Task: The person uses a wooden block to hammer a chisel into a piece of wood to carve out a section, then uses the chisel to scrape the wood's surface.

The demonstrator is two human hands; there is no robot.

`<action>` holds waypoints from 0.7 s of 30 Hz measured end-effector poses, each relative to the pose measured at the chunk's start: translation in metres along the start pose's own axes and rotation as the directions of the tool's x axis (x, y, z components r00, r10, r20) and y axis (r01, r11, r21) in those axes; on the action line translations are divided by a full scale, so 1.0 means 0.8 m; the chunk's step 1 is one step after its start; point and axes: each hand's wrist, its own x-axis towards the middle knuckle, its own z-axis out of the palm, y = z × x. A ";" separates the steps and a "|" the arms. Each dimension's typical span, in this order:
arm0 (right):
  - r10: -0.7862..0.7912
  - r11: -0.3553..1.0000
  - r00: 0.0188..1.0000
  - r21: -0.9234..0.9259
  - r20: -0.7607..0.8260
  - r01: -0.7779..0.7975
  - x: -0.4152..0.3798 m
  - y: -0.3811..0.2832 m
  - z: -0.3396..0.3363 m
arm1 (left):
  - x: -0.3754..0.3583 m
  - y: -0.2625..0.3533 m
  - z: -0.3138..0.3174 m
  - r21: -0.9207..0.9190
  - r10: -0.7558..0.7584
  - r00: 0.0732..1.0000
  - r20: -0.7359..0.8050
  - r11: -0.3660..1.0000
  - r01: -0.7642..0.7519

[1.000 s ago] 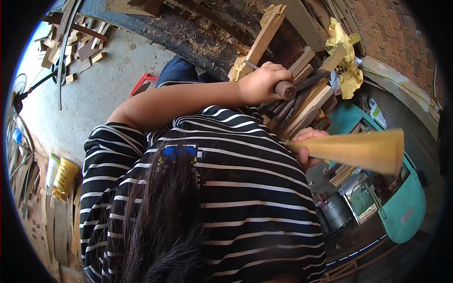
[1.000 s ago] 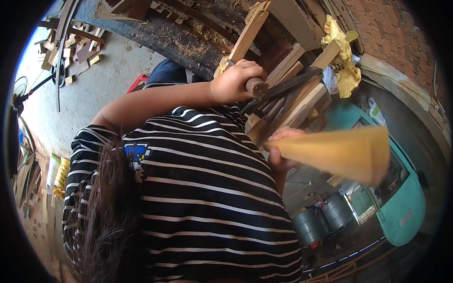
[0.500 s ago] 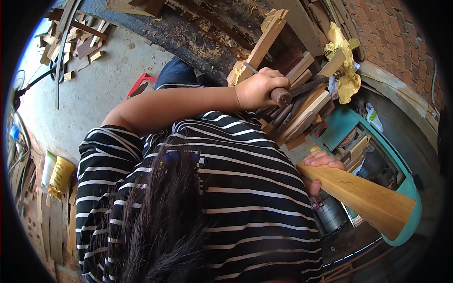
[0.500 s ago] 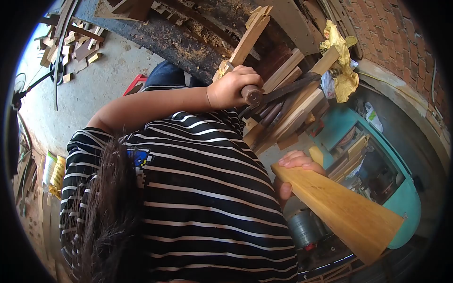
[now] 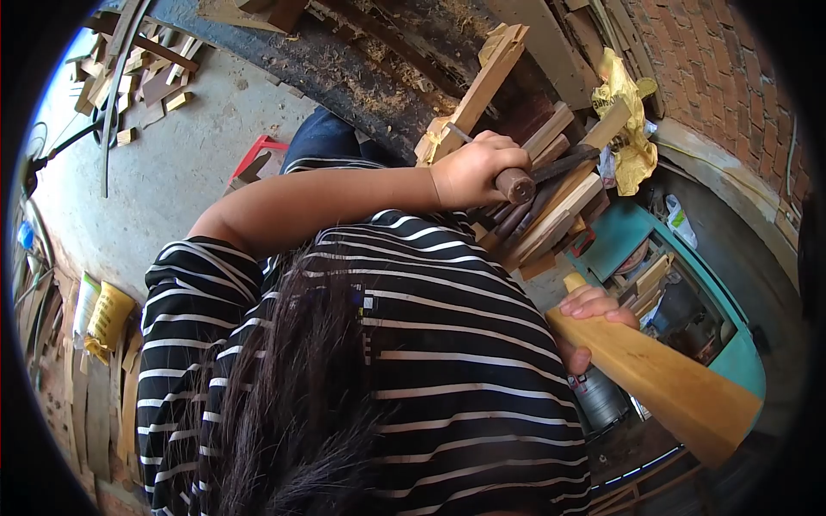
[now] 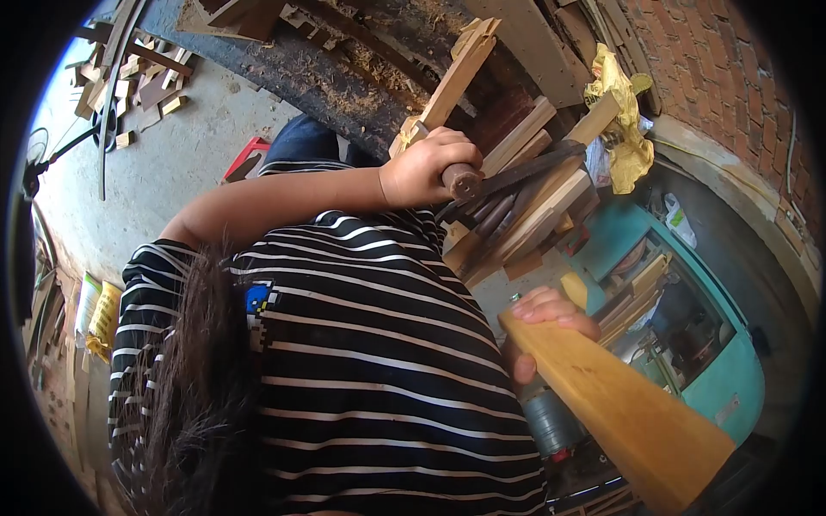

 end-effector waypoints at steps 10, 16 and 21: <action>0.578 0.649 0.772 -0.426 -0.262 -0.630 -0.083 0.053 0.001 | -0.003 -0.006 0.003 0.021 0.012 0.999 -0.048 1.000 -0.011; 0.567 0.741 0.823 -0.413 -0.038 -0.530 -0.047 0.036 0.007 | -0.003 -0.008 0.007 0.034 -0.029 0.999 0.036 0.999 0.027; 0.681 0.584 0.702 -0.424 -0.208 -0.692 -0.060 0.054 0.014 | -0.002 -0.012 0.005 0.036 -0.008 0.999 -0.043 0.999 0.009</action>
